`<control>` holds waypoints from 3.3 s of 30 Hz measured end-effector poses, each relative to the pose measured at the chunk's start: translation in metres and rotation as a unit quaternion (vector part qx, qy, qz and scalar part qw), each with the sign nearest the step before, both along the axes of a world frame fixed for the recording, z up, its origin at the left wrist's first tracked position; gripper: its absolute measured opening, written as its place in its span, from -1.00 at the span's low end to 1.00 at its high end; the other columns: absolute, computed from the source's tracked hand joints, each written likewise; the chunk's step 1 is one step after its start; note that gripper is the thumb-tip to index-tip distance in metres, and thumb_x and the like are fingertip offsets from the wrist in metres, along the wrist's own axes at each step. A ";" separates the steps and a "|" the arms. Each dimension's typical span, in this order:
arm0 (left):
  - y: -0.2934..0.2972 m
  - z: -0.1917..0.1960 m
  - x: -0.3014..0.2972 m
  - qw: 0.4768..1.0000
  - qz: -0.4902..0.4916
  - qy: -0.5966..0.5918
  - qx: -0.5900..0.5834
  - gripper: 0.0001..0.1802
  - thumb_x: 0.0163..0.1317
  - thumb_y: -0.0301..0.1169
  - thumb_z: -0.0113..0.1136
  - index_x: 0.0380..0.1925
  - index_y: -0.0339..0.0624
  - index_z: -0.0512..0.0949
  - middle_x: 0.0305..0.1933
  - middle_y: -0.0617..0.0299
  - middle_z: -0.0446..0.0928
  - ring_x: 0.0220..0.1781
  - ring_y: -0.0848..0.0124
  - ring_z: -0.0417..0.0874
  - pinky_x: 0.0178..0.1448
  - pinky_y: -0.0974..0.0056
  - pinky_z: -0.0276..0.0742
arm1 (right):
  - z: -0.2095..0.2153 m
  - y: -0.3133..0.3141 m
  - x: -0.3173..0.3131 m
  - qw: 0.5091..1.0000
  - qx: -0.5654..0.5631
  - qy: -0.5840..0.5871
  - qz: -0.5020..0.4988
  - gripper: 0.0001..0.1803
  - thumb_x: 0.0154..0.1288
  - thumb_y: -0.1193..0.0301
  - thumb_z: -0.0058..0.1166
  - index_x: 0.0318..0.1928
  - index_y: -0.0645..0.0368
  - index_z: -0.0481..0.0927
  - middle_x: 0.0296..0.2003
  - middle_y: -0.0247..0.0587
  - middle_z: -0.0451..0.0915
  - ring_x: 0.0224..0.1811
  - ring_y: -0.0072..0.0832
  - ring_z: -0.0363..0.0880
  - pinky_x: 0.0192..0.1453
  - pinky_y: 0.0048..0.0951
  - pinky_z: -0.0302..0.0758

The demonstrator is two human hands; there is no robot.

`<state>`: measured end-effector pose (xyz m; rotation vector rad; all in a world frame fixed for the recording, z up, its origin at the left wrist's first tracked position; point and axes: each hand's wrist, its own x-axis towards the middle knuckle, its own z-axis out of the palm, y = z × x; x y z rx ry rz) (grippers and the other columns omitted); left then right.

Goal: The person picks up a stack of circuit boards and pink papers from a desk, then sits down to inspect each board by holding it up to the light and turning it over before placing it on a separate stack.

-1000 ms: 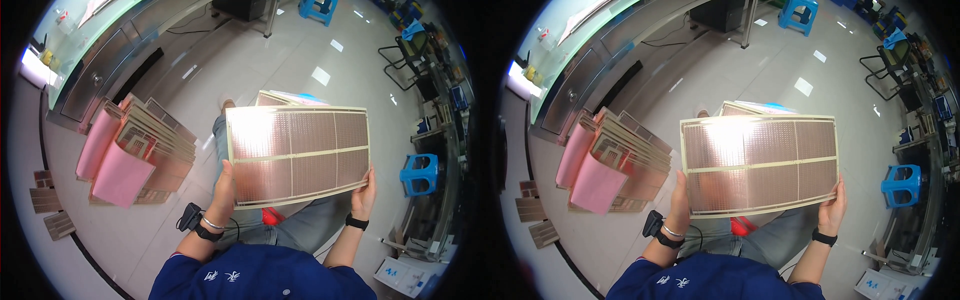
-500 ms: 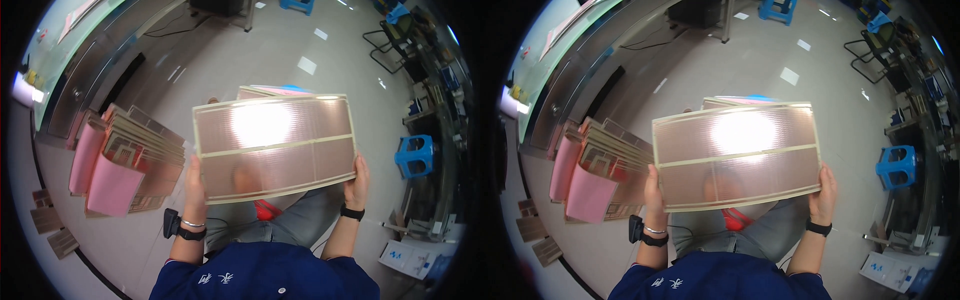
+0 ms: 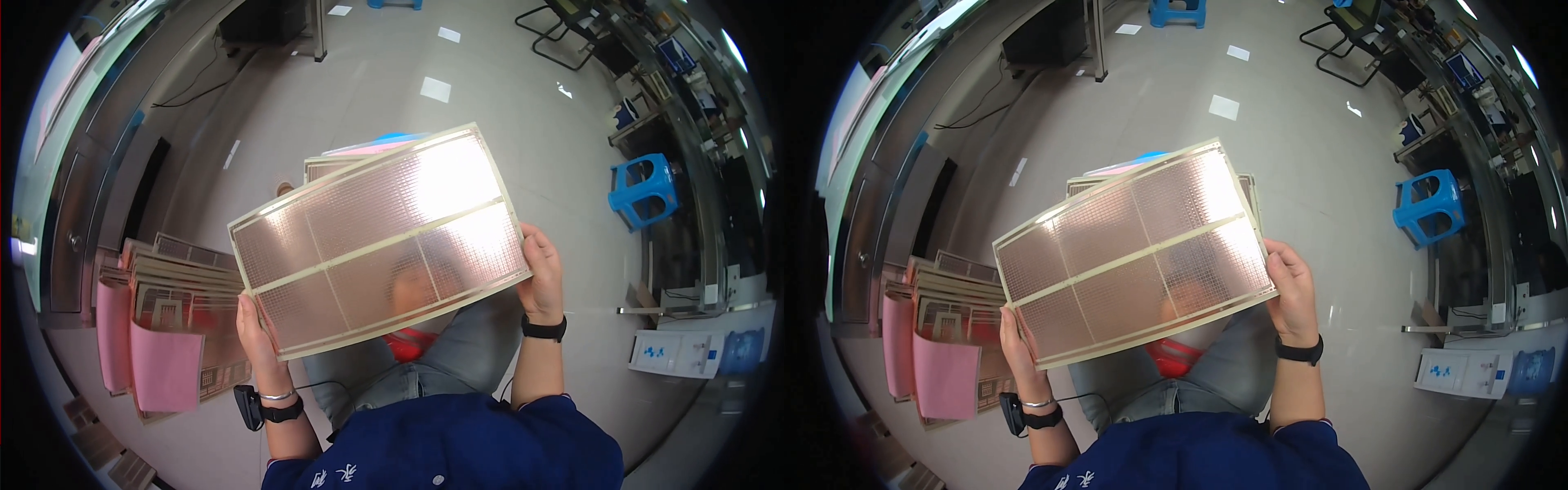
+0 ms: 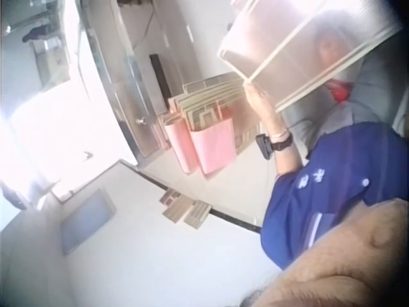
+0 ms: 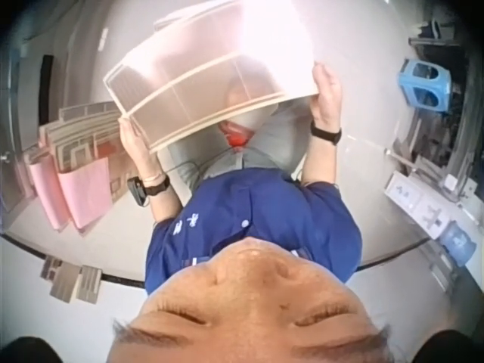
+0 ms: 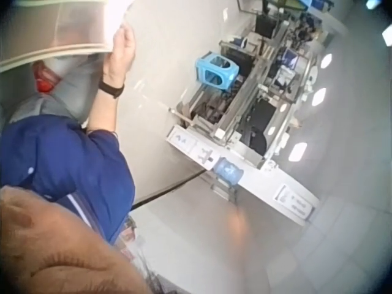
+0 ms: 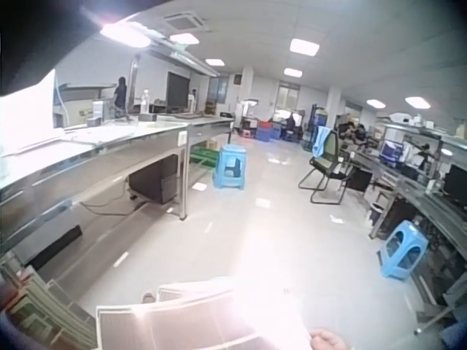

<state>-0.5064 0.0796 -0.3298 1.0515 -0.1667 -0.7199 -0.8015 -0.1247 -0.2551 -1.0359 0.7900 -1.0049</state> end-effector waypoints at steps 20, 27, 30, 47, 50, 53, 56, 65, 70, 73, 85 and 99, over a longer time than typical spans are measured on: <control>0.011 0.012 0.002 0.981 0.057 -0.175 -0.062 -0.85 0.30 -0.36 0.00 -0.22 -0.18 0.45 0.04 0.11 0.44 0.09 0.39 0.45 0.15 0.33 0.38 | -0.002 -0.013 -0.005 0.994 -0.100 -0.012 -0.046 -0.95 0.22 0.46 0.01 -0.30 0.13 0.48 -0.08 -0.23 0.51 -0.06 -0.49 0.50 0.10 -0.45 0.40; -0.001 0.025 -0.009 0.951 -0.028 -0.308 0.015 -0.55 0.12 -0.53 0.15 0.06 -0.14 0.37 0.22 0.05 0.30 0.16 0.31 0.42 0.20 0.29 0.45 | -0.011 -0.007 0.010 0.991 -0.018 -0.052 -0.124 -0.92 0.30 0.46 -0.08 -0.27 0.14 0.49 -0.26 -0.19 0.57 -0.32 -0.54 0.61 -0.27 -0.58 0.68; 0.005 0.019 -0.010 0.973 -0.034 -0.225 0.028 -0.50 0.14 -0.58 0.12 0.12 -0.16 0.33 0.13 0.12 0.40 0.09 0.37 0.48 0.17 0.31 0.48 | -0.013 -0.005 0.008 0.990 -0.024 -0.045 -0.130 -0.90 0.32 0.45 -0.10 -0.22 0.13 0.48 -0.34 -0.22 0.59 -0.38 -0.56 0.61 -0.33 -0.60 0.67; 0.005 0.009 -0.007 0.993 -0.085 0.039 -0.071 -0.53 0.41 -0.20 -0.31 0.14 -0.31 0.24 0.11 0.10 0.38 0.10 0.39 0.44 0.12 0.32 0.42 | -0.011 -0.008 0.018 0.991 -0.012 -0.105 -0.082 -0.64 0.36 0.52 -0.23 0.15 0.15 0.27 -0.05 -0.11 0.48 -0.10 -0.51 0.55 -0.08 -0.51 0.60; 0.004 0.007 -0.007 0.995 -0.067 0.046 -0.062 -0.55 0.41 -0.19 -0.31 0.12 -0.30 0.26 0.06 0.12 0.40 0.07 0.41 0.46 0.12 0.31 0.43 | -0.003 -0.005 0.026 0.990 0.005 -0.091 -0.107 -0.64 0.37 0.51 -0.22 0.16 0.21 0.30 -0.14 -0.18 0.54 -0.18 -0.64 0.54 -0.13 -0.61 0.53; 0.004 0.006 -0.007 0.995 -0.076 0.034 -0.051 -0.55 0.41 -0.19 -0.31 0.13 -0.29 0.25 0.05 0.12 0.41 0.06 0.42 0.46 0.13 0.30 0.43 | -0.002 -0.007 0.024 0.992 0.013 -0.073 -0.106 -0.65 0.37 0.51 -0.22 0.16 0.22 0.31 -0.15 -0.19 0.55 -0.18 -0.64 0.54 -0.14 -0.62 0.52; 0.001 0.006 -0.008 0.996 -0.067 0.028 -0.047 -0.55 0.41 -0.19 -0.31 0.14 -0.29 0.24 0.04 0.12 0.41 0.05 0.42 0.47 0.12 0.30 0.44 | -0.002 -0.007 0.023 0.993 -0.001 -0.077 -0.093 -0.65 0.38 0.50 -0.22 0.16 0.23 0.32 -0.14 -0.17 0.55 -0.16 -0.62 0.54 -0.12 -0.61 0.51; 0.003 0.006 -0.007 0.998 -0.065 0.007 -0.020 -0.55 0.40 -0.20 -0.25 0.13 -0.29 0.25 0.05 0.12 0.40 0.04 0.41 0.47 0.11 0.30 0.43 | 0.001 -0.009 0.027 0.995 -0.012 -0.041 -0.092 -0.65 0.38 0.48 -0.20 0.15 0.27 0.33 -0.14 -0.16 0.56 -0.13 -0.60 0.52 -0.05 -0.59 0.47; 0.002 0.007 -0.009 0.999 -0.050 0.006 -0.011 -0.54 0.38 -0.16 -0.21 0.11 -0.29 0.27 0.05 0.11 0.39 0.05 0.38 0.44 0.13 0.28 0.37 | -0.009 -0.021 0.006 0.986 -0.019 0.151 -0.074 -0.67 0.40 0.38 -0.18 0.04 0.33 0.45 -0.20 -0.24 0.57 -0.21 -0.66 0.50 -0.12 -0.64 0.44; 0.001 0.009 -0.009 0.998 -0.052 -0.002 -0.024 -0.52 0.37 -0.15 -0.19 0.12 -0.29 0.26 0.07 0.11 0.39 0.10 0.37 0.42 0.17 0.26 0.34 | -0.008 -0.019 -0.006 0.993 -0.026 0.104 -0.039 -0.65 0.41 0.33 -0.18 -0.04 0.36 0.51 -0.25 -0.26 0.58 -0.26 -0.66 0.51 -0.15 -0.65 0.44; 0.002 0.012 -0.011 0.998 -0.048 -0.009 -0.038 -0.47 0.35 -0.10 -0.18 0.15 -0.28 0.23 0.11 0.11 0.36 0.13 0.35 0.40 0.19 0.25 0.33 | 0.001 -0.010 0.000 0.989 -0.087 0.095 -0.076 -0.60 0.38 0.24 -0.13 -0.07 0.37 0.52 -0.28 -0.23 0.60 -0.27 -0.62 0.52 -0.16 -0.61 0.45; 0.006 0.010 -0.011 0.998 -0.045 0.026 -0.036 -0.55 0.39 -0.14 -0.26 0.11 -0.22 0.26 0.09 0.14 0.38 0.10 0.37 0.42 0.17 0.27 0.34 | 0.006 -0.008 -0.003 0.980 -0.116 0.147 -0.064 -0.64 0.41 0.33 -0.22 -0.04 0.37 0.50 -0.21 -0.21 0.57 -0.21 -0.58 0.50 -0.08 -0.55 0.42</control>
